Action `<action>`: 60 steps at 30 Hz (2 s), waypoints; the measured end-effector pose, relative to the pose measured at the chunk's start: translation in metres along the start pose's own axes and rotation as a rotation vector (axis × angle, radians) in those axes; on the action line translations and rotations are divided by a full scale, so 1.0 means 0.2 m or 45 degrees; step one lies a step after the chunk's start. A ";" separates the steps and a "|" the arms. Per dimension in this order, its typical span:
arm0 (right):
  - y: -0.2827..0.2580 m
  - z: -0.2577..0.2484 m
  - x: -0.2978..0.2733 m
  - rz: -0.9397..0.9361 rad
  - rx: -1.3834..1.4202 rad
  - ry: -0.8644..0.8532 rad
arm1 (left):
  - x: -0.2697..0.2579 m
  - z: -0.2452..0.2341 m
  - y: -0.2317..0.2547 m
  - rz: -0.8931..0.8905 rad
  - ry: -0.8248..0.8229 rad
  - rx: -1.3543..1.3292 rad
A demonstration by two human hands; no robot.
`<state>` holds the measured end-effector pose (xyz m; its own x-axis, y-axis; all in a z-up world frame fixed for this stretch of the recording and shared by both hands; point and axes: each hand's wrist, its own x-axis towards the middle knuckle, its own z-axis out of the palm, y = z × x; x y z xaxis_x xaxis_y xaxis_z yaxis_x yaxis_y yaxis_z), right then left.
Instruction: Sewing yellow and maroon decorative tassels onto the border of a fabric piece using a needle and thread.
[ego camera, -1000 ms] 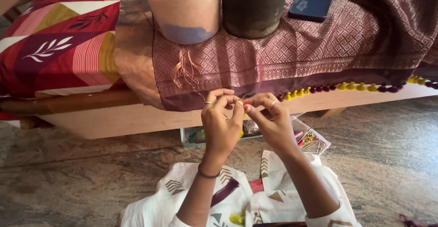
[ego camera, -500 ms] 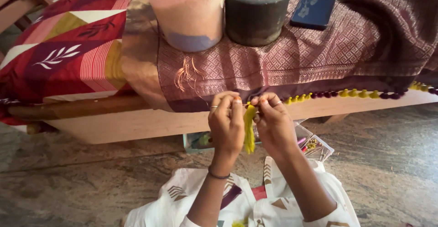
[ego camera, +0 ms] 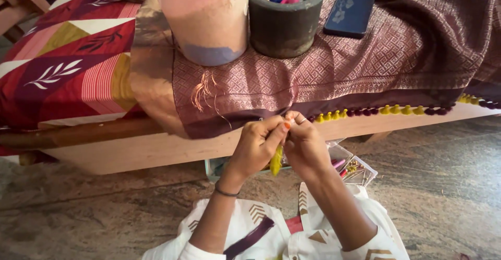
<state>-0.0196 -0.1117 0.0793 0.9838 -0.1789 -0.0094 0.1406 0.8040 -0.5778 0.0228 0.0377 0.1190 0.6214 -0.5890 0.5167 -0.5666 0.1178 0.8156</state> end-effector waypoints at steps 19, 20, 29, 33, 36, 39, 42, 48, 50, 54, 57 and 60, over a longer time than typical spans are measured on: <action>0.07 0.02 -0.01 -0.032 -0.128 -0.003 | -0.11 0.11 -0.18 -0.088 0.210 -0.018; 0.07 0.02 -0.02 -0.055 -0.154 0.038 | -0.13 0.13 -0.21 -0.225 0.366 -0.399; 0.13 -0.14 -0.12 -0.321 -0.864 0.043 | -0.22 0.15 -0.02 -0.142 0.729 0.175; 0.14 -0.13 -0.16 -0.265 -1.061 0.049 | -0.20 0.15 0.03 -0.521 0.688 0.577; 0.14 -0.10 -0.20 -0.307 -1.208 0.125 | -0.22 0.16 -0.12 -0.624 0.662 0.099; 0.10 -0.05 -0.23 -0.750 -1.671 0.046 | -0.24 0.16 -0.25 -0.746 0.604 -0.272; 0.10 -0.06 -0.23 -0.791 -1.693 0.007 | -0.24 0.15 -0.24 -0.750 0.582 -0.444; 0.14 -0.11 -0.22 -0.582 -1.499 0.084 | -0.22 0.17 -0.23 -0.676 0.564 -0.239; 0.14 -0.13 -0.21 -0.574 -1.494 0.082 | -0.23 0.18 -0.26 -0.675 0.571 -0.281; 0.14 -0.14 -0.21 -0.508 -1.510 0.136 | -0.23 0.18 -0.25 -0.674 0.556 -0.297; 0.13 -0.13 -0.21 -0.528 -1.496 0.127 | -0.22 0.19 -0.23 -0.699 0.560 -0.317; 0.13 -0.15 -0.21 -0.517 -1.504 0.137 | -0.23 0.20 -0.26 -0.699 0.569 -0.330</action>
<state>-0.0609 -0.0993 0.0403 0.8708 -0.3846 0.3062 0.1912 -0.3090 -0.9317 0.0030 0.0266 0.0432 0.9694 -0.2434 0.0300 -0.0012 0.1176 0.9931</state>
